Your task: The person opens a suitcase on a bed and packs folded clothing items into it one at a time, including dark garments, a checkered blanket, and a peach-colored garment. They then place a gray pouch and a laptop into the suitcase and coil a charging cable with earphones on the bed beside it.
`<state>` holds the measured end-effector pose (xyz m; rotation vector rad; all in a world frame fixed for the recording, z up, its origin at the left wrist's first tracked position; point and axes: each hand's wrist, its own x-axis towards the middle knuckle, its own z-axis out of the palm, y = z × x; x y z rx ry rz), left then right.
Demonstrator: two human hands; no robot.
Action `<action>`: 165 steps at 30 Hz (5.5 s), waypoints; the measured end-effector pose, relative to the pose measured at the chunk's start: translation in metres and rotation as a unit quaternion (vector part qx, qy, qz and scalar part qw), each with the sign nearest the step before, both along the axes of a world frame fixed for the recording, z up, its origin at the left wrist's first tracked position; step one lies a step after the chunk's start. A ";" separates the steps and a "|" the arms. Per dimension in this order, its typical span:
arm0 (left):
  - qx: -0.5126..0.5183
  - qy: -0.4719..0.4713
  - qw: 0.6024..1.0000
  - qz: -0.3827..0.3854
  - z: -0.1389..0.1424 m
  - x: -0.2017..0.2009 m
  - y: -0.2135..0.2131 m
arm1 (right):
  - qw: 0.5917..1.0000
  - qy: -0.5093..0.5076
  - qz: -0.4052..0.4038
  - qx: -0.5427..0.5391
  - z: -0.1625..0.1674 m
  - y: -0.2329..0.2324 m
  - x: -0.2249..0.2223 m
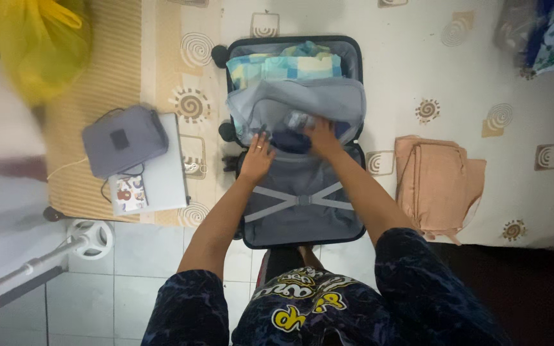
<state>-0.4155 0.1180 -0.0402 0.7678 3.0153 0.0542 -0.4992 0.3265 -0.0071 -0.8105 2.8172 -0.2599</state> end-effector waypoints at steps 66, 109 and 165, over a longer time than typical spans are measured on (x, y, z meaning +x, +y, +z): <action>-0.168 -0.010 0.963 0.208 0.053 -0.063 -0.066 | 0.982 0.112 0.031 0.149 0.013 0.018 -0.047; 0.189 -0.029 0.793 0.579 -0.005 0.250 -0.477 | 0.472 -0.498 -0.582 -0.438 -0.036 -0.547 0.125; 0.215 -0.292 0.922 0.132 0.018 0.148 0.047 | 0.461 -0.231 -0.520 -0.681 0.038 0.166 0.184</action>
